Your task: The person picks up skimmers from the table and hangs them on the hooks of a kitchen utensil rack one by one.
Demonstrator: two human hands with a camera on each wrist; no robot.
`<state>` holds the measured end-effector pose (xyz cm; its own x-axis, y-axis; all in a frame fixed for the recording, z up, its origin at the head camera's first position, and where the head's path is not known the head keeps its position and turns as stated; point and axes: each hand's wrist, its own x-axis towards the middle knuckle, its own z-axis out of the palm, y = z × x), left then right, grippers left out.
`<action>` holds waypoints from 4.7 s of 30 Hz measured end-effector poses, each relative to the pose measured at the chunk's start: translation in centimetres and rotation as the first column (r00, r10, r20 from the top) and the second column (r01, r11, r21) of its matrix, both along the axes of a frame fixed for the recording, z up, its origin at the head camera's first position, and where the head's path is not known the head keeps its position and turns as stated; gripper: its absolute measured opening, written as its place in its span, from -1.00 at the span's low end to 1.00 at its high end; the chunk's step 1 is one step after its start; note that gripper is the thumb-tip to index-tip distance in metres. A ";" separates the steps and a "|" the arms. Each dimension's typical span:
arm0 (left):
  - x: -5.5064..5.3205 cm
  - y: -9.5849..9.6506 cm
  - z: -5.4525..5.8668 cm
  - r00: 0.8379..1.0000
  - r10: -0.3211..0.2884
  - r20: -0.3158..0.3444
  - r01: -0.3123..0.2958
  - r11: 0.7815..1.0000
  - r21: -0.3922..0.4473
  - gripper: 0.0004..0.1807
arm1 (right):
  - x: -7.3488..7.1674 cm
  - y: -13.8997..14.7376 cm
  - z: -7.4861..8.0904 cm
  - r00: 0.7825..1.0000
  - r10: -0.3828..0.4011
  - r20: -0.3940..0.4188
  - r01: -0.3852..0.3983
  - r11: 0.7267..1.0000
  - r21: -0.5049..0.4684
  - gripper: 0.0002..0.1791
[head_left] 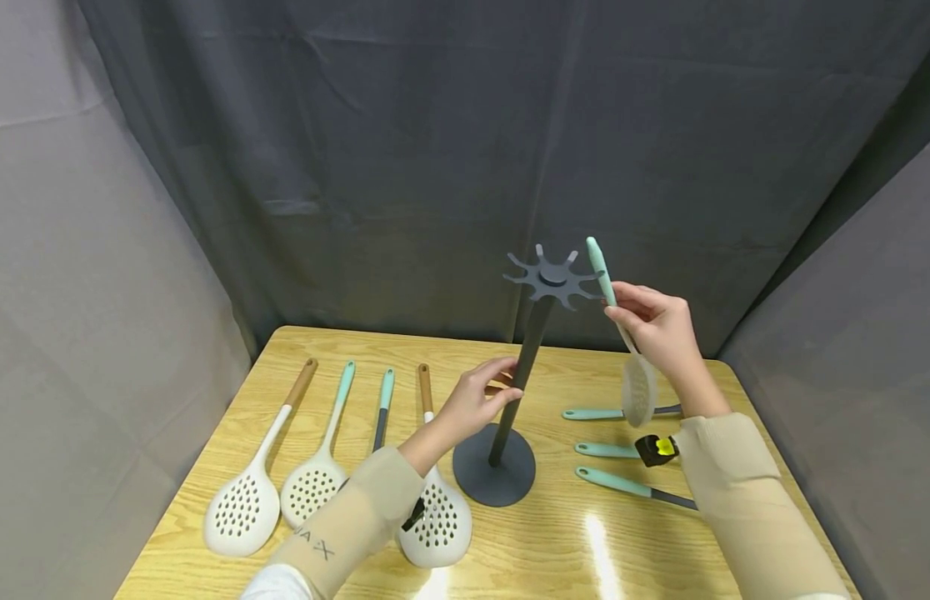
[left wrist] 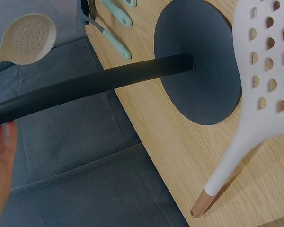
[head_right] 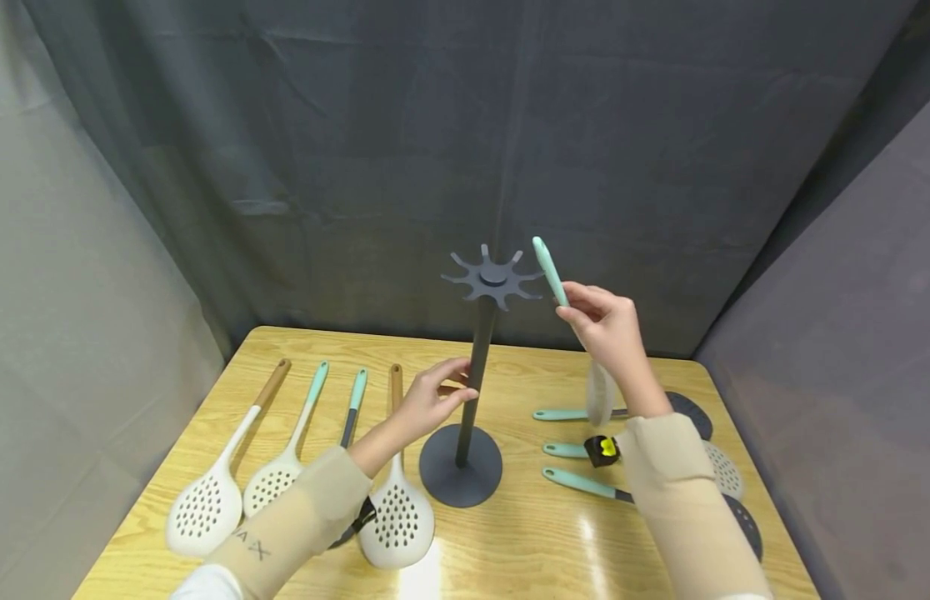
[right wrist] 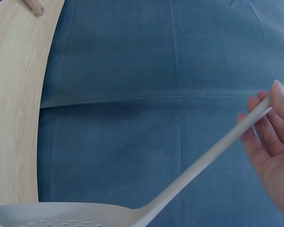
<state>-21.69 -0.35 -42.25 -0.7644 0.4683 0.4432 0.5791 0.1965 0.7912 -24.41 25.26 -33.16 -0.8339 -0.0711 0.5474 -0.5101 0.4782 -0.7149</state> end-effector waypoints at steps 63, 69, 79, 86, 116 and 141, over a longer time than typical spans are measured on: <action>1.1 -0.4 1.3 0.999 -0.020 -0.030 0.020 1.000 -0.003 -0.61 | -0.6 -1.7 -1.4 0.880 0.414 0.232 -0.376 0.907 -0.192 -0.63; 1.0 -0.4 1.2 0.999 -0.022 -0.029 0.022 1.000 0.004 -0.60 | -0.7 -2.1 -2.0 0.879 0.427 0.214 -0.379 0.896 -0.231 -0.65; 1.1 -0.6 1.2 0.999 -0.022 -0.034 0.022 1.000 -0.006 -0.61 | -0.9 -3.2 -3.0 0.874 0.454 0.172 -0.382 0.862 -0.332 -0.63; 1.1 -0.6 1.2 0.999 -0.018 -0.029 0.018 1.000 -0.002 -0.60 | -1.0 -4.0 -3.7 0.868 0.480 0.125 -0.400 0.826 -0.396 -0.67; 1.4 -0.7 1.3 0.999 -0.030 -0.023 0.030 0.999 0.013 -0.61 | -0.5 -6.3 -4.6 0.862 0.504 0.053 -0.399 0.738 -0.545 -0.56; 1.4 -0.7 1.4 0.999 -0.030 -0.030 0.030 0.999 0.019 -0.61 | -0.5 -5.5 -4.7 0.851 0.505 0.144 -0.397 0.798 -0.454 -0.62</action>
